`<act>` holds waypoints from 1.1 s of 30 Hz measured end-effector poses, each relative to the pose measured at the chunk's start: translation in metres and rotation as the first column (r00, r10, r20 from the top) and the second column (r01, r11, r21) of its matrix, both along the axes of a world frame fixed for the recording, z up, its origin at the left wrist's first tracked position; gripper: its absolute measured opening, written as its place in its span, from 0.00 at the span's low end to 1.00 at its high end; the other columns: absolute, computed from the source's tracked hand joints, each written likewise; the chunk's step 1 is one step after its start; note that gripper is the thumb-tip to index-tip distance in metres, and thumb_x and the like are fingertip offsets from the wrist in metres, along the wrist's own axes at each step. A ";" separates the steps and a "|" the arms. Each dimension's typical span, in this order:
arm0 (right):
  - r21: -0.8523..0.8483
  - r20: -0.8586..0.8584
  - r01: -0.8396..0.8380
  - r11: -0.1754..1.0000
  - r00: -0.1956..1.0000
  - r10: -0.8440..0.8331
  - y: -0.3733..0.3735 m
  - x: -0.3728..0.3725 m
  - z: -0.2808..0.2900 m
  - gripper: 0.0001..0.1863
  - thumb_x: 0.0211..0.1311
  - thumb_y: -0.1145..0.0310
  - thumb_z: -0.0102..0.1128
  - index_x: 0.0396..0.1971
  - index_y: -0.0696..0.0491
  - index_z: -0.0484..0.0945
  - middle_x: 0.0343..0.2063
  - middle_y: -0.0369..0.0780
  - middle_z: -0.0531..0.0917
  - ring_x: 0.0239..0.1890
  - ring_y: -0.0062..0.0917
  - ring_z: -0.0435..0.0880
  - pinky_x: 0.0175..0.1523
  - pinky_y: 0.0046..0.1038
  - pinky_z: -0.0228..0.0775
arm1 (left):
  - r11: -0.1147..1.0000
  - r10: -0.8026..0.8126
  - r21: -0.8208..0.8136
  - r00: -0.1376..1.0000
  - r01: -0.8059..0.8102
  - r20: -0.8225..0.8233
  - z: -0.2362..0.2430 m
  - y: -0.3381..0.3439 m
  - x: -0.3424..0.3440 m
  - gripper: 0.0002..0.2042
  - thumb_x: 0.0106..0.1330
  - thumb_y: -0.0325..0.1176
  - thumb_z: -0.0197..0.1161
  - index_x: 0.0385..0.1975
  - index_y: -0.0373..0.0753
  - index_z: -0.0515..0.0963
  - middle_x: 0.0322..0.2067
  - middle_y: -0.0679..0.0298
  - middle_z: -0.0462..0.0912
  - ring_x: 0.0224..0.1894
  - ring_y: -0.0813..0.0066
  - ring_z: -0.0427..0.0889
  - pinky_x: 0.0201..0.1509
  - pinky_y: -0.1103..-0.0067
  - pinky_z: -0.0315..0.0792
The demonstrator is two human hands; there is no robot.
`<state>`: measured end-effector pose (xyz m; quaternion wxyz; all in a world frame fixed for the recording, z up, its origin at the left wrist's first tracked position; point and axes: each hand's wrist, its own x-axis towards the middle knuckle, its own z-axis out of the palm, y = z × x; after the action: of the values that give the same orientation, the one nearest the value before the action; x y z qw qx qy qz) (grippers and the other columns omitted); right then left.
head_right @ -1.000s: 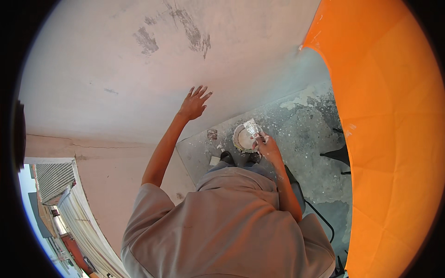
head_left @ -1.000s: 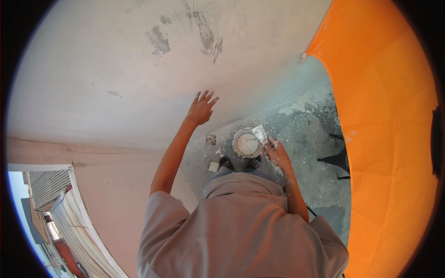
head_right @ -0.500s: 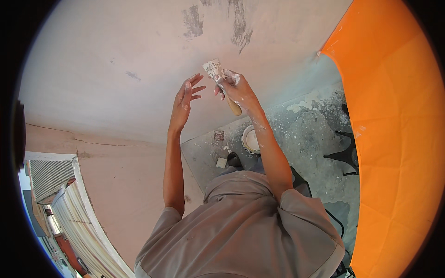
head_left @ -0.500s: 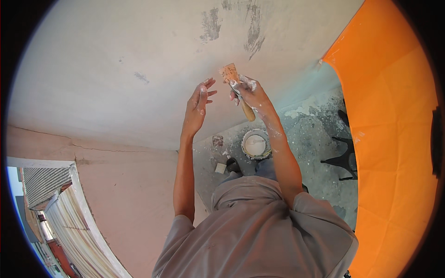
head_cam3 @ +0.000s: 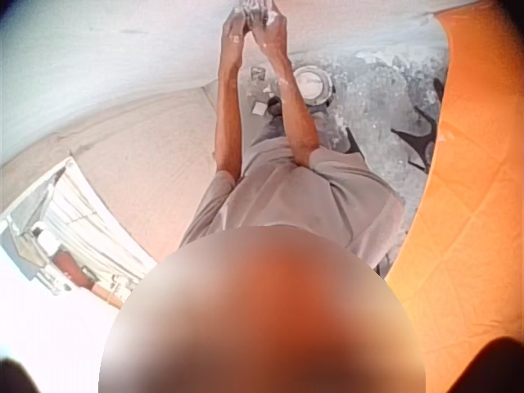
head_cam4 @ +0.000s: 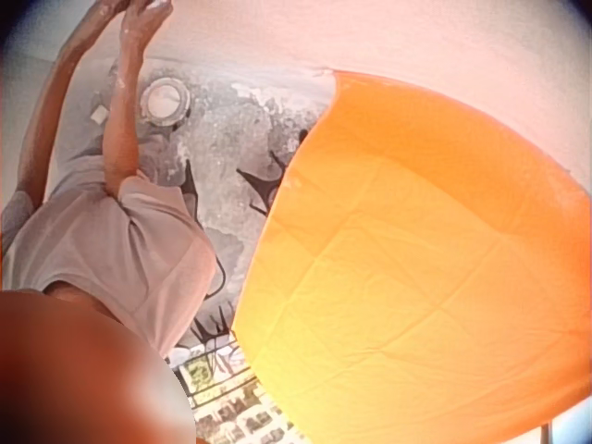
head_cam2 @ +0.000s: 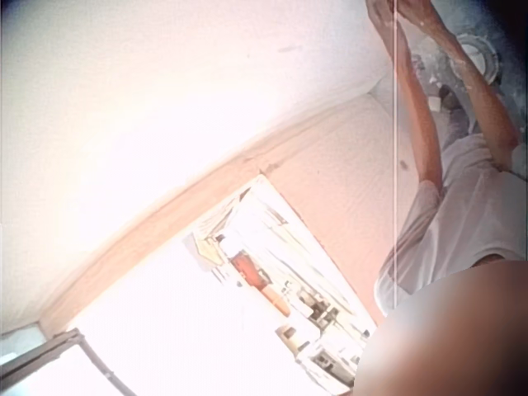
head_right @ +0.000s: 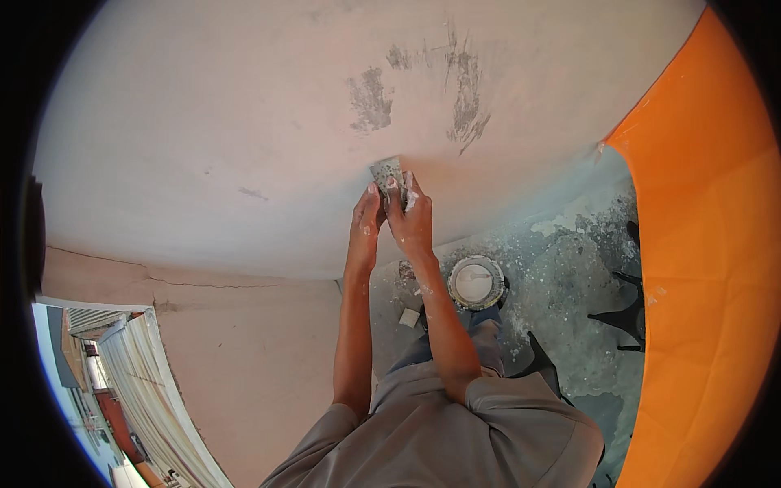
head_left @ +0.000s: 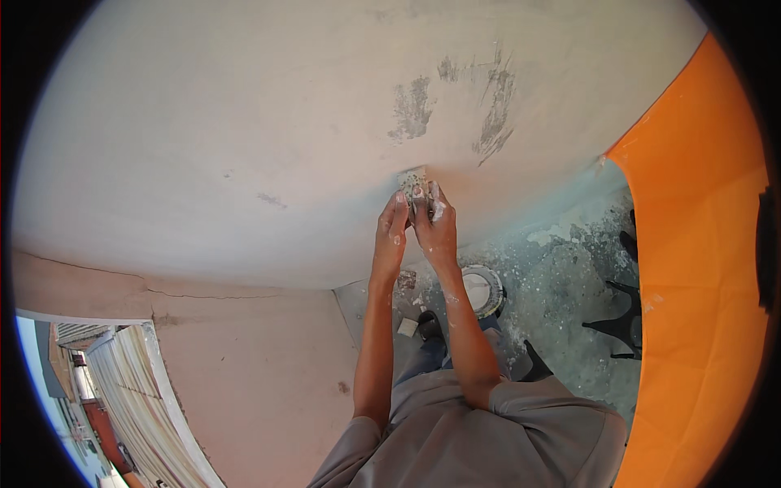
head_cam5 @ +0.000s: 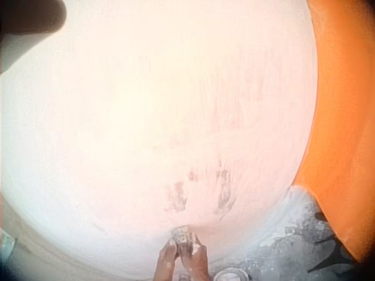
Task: Applying and smoothing plaster on a wall using a putty knife.
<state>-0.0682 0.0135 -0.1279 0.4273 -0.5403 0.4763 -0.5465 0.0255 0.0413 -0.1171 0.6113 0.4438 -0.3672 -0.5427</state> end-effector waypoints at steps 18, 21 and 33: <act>0.164 0.113 0.010 0.986 0.993 -0.029 -0.013 0.012 0.014 0.18 0.73 0.65 0.56 0.48 0.67 0.78 0.24 0.46 0.83 0.27 0.20 0.78 0.34 0.30 0.74 | 0.955 0.296 -0.059 0.940 -0.290 0.169 -0.003 -0.028 -0.007 0.15 0.77 0.33 0.61 0.26 0.34 0.78 0.22 0.77 0.73 0.27 0.91 0.63 0.28 0.85 0.58; 0.140 0.051 0.010 0.990 0.999 -0.018 -0.016 0.004 0.015 0.18 0.73 0.66 0.56 0.51 0.66 0.78 0.26 0.48 0.85 0.28 0.23 0.82 0.37 0.31 0.76 | 0.960 0.280 -0.065 0.948 -0.273 0.153 -0.010 -0.030 -0.012 0.13 0.77 0.32 0.61 0.28 0.32 0.80 0.24 0.76 0.76 0.28 0.91 0.66 0.30 0.86 0.61; 0.158 0.121 -0.105 0.982 0.989 0.086 -0.018 -0.003 0.014 0.16 0.75 0.66 0.56 0.51 0.63 0.78 0.28 0.39 0.85 0.30 0.16 0.78 0.36 0.25 0.74 | 0.928 0.373 -0.074 0.903 -0.365 0.213 0.003 -0.029 -0.023 0.19 0.78 0.35 0.58 0.21 0.37 0.72 0.20 0.79 0.66 0.26 0.90 0.58 0.27 0.83 0.52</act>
<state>-0.0715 -0.0047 -0.1136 0.5224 -0.4937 0.4681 -0.5140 0.0026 0.0120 -0.1140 0.6648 0.5534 -0.3516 -0.3580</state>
